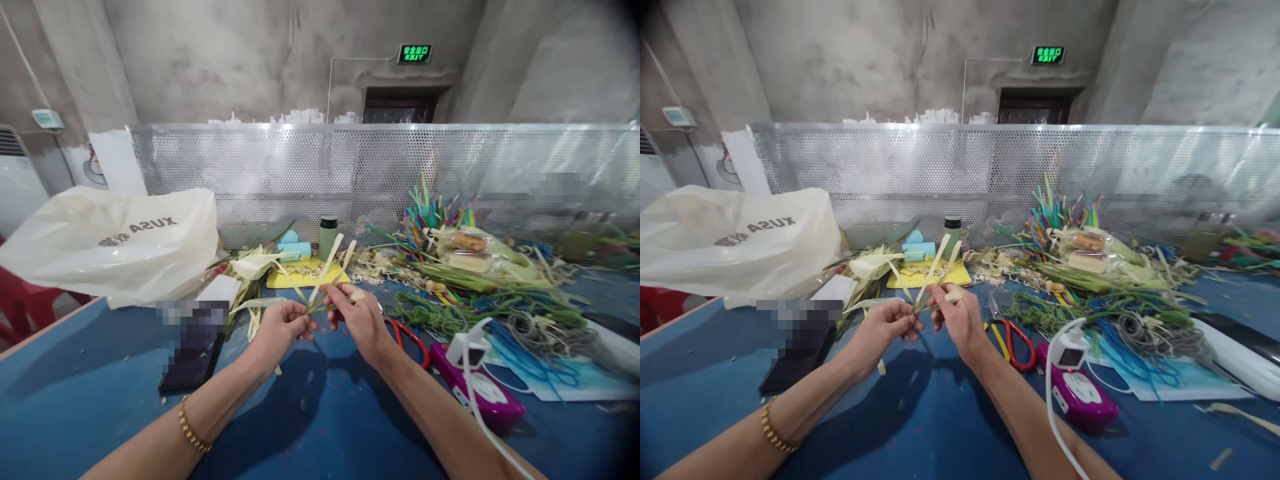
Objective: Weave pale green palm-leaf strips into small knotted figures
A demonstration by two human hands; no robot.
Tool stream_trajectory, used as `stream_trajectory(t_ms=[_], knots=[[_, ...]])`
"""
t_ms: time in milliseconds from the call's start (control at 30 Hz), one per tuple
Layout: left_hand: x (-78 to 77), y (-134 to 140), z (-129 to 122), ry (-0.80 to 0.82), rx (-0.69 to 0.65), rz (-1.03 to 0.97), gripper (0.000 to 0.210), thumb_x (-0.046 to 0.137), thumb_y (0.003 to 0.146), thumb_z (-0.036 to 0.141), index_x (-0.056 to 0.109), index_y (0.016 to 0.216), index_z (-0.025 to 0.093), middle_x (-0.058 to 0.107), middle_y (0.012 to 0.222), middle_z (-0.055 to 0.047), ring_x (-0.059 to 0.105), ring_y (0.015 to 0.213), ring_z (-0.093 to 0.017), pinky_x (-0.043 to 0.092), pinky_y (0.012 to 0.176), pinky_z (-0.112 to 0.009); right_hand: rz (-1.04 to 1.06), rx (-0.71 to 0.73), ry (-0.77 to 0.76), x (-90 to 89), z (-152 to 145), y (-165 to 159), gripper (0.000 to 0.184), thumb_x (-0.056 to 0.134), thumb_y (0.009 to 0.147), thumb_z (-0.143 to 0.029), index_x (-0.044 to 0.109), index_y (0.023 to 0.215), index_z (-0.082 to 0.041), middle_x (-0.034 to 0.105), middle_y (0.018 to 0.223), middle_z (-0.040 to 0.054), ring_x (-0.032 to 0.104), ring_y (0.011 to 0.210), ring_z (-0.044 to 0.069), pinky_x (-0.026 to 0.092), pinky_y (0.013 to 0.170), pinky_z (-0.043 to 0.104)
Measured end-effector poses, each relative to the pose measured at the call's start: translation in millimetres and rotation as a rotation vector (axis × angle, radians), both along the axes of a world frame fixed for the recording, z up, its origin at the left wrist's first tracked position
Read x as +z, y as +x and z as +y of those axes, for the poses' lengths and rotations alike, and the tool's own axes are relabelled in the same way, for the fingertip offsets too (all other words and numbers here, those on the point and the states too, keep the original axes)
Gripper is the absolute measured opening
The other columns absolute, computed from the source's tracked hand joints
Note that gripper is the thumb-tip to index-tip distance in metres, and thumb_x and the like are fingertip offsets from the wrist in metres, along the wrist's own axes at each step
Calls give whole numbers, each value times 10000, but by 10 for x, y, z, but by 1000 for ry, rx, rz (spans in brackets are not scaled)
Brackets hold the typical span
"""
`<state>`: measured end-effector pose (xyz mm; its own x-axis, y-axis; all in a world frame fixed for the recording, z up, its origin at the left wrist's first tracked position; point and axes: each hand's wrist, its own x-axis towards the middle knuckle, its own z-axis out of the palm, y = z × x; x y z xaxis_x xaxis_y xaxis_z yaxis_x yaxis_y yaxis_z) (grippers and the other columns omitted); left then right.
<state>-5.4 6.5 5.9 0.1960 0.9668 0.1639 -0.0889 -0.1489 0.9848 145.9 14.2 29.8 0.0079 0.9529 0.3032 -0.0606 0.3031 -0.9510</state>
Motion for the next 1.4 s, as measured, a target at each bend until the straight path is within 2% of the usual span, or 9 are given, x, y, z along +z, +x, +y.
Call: stream_trajectory(t_ms=[267,500,633,733,833,967,1133,1267,1400], knots=[[85,-52,10,47,97,-52,197,663,709,314,569,720,141,673,690,-37,604,610,-139,427,628,-264,-224,20,98,63,-66,53,262,603,772,-370,696,878,-149,566,582,-6,486,484,104,406,430,210],[139,-130,27,177,191,-99,144,592,775,273,518,711,167,633,615,1,557,601,-123,401,639,-254,-764,34,470,23,50,213,138,598,780,-211,734,796,-212,660,761,44,578,766,177,440,739,302],[154,-111,11,249,206,-14,115,567,788,226,497,711,176,623,603,10,526,609,-118,385,644,-246,-549,-81,359,95,21,208,172,597,791,-262,717,891,-188,678,876,69,586,792,183,445,738,309],[128,-68,-6,231,172,32,118,585,770,219,502,699,173,624,609,4,530,615,-121,384,644,-245,-245,32,150,146,-47,158,281,624,771,-312,679,1003,-163,679,851,57,595,765,166,457,701,283],[74,-42,-1,209,146,62,132,602,764,241,516,696,165,623,620,-7,537,618,-128,385,631,-250,-122,144,64,145,-82,124,307,655,747,-340,672,980,-142,657,762,34,582,701,141,453,638,251],[37,-25,-12,204,81,27,152,613,769,274,538,709,156,627,638,-22,557,631,-141,403,639,-266,-175,239,140,118,-90,123,262,652,767,-302,652,980,-149,625,720,11,559,642,113,450,599,235],[106,8,-118,146,-113,-91,162,611,772,259,521,690,153,637,623,-37,589,624,-160,430,631,-283,-296,452,232,138,-142,140,189,583,837,-242,565,1013,-174,608,700,-2,579,600,114,487,603,258],[138,1,-164,121,-136,-76,160,613,778,254,524,697,148,646,609,-34,565,581,-130,404,596,-251,-407,356,308,150,-147,168,116,585,844,-264,581,906,-166,584,667,-6,564,531,109,476,542,250],[131,-13,-138,130,-71,-46,172,632,765,257,520,691,149,647,593,-29,546,560,-116,382,572,-234,-546,183,518,146,-126,186,101,601,839,-254,641,817,-164,592,723,18,561,600,116,458,574,254]])
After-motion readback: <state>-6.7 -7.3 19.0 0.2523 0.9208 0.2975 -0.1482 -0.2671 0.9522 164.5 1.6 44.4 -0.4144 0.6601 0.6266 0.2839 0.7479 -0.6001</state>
